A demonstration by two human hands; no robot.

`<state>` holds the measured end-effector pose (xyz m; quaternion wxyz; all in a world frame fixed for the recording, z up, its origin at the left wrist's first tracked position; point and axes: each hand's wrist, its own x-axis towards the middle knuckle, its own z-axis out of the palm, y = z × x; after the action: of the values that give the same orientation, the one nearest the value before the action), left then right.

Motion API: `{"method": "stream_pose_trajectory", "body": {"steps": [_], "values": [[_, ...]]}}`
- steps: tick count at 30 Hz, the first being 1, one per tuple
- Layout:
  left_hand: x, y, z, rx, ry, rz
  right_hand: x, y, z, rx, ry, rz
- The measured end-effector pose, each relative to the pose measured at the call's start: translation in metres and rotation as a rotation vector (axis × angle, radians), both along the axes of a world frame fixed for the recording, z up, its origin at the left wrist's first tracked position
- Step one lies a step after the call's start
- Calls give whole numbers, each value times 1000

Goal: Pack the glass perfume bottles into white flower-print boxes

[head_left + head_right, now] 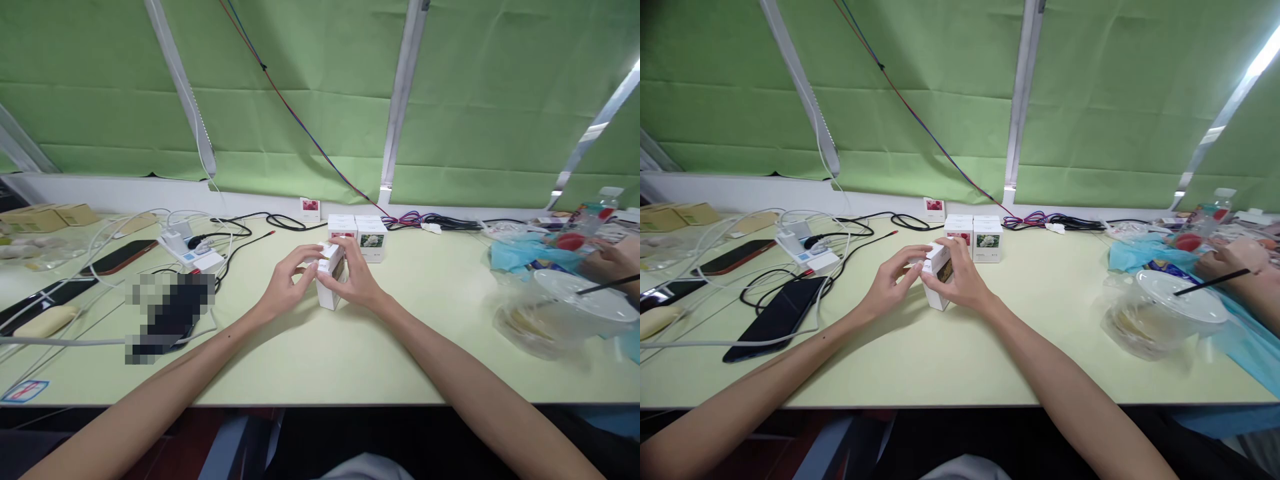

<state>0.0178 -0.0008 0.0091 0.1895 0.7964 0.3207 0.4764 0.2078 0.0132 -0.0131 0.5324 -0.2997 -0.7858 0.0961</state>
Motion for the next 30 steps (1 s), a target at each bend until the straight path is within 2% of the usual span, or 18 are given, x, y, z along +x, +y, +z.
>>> {"method": "stream_pose_trajectory", "body": {"steps": [30], "values": [[-1,0,1,30,19,14,0,1,0,2,2,9]]}}
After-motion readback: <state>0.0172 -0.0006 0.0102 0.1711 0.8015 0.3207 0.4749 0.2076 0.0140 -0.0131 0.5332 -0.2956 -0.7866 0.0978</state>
